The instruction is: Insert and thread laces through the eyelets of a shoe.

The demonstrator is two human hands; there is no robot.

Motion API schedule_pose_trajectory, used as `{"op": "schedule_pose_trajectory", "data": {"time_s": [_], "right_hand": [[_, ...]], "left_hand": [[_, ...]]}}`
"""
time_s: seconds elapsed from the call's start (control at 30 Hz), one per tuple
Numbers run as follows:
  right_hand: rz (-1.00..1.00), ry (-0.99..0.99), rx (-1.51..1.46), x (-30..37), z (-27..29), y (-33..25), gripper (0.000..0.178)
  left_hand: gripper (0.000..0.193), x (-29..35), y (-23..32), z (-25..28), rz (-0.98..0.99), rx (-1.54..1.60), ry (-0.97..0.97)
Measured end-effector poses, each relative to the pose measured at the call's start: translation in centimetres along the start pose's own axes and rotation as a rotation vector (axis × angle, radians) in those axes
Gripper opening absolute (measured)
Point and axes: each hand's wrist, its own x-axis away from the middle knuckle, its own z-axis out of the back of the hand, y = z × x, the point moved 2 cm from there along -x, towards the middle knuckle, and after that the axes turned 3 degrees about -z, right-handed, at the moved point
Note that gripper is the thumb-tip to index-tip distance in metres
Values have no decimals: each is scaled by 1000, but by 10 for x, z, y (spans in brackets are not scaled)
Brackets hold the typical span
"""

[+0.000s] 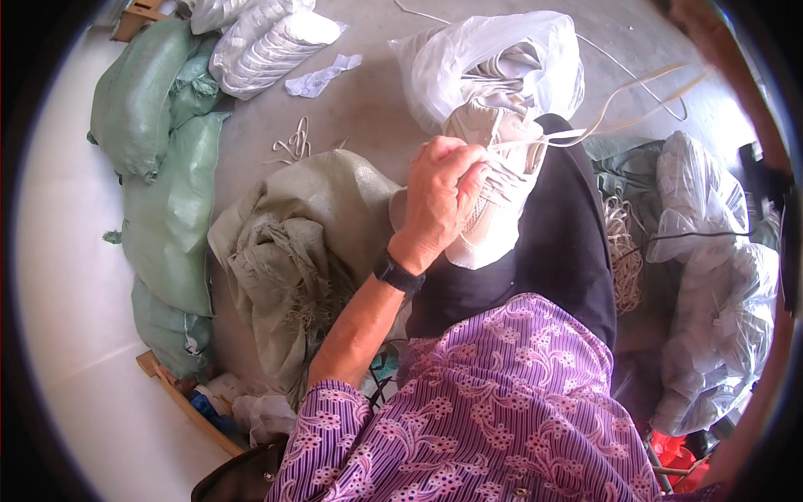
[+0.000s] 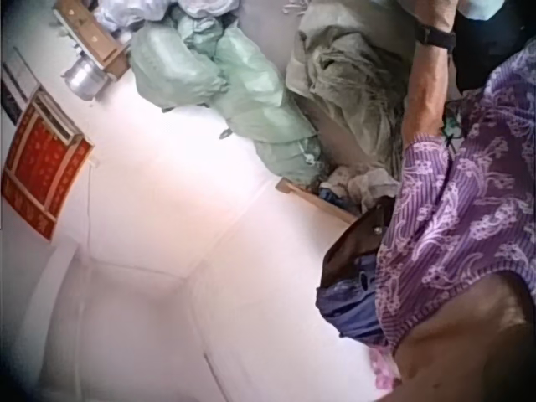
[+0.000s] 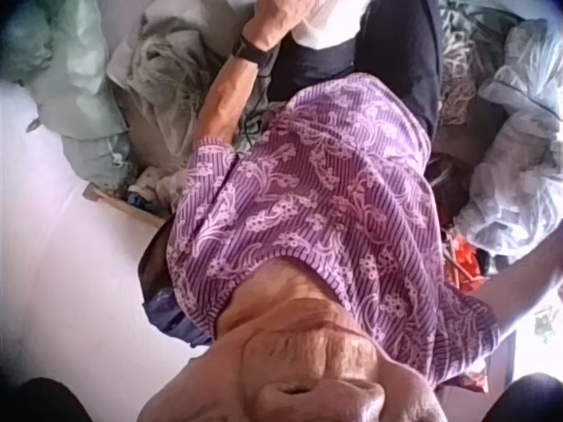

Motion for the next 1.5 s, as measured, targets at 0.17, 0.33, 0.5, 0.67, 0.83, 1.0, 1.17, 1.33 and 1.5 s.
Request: {"op": "schedule_pose_trajectory", "data": {"time_s": [0.17,0.33,0.5,0.67,0.83,1.0,1.17,1.33,1.5], "right_hand": [[503,-164,-319,61,-146,-44,18],[520,-332,-358,98,-204,-65,20],[565,-275,-374,101,-215,-60,18],[329,-594,-460,99,-200,-68,18],[436,-529,-381,98,-200,-65,15],[505,-171,-353,106,-208,-61,17],[504,-72,-486,114,-215,-64,23],[415,-212,-657,113,-208,-62,25],[337,-507,-508,110,-193,-54,26]], "left_hand": [[15,-14,-12,1,54,127,-178],[15,-14,-14,1,160,195,-188],[14,-13,-15,0,179,181,-154],[13,-7,-19,-4,169,165,-150],[14,-6,-19,-5,176,201,-139],[15,-5,-20,-7,183,190,-114],[15,-4,-21,-7,193,188,-104],[14,-3,-21,-7,200,219,-91],[14,-1,-23,-8,191,215,-96]]}}
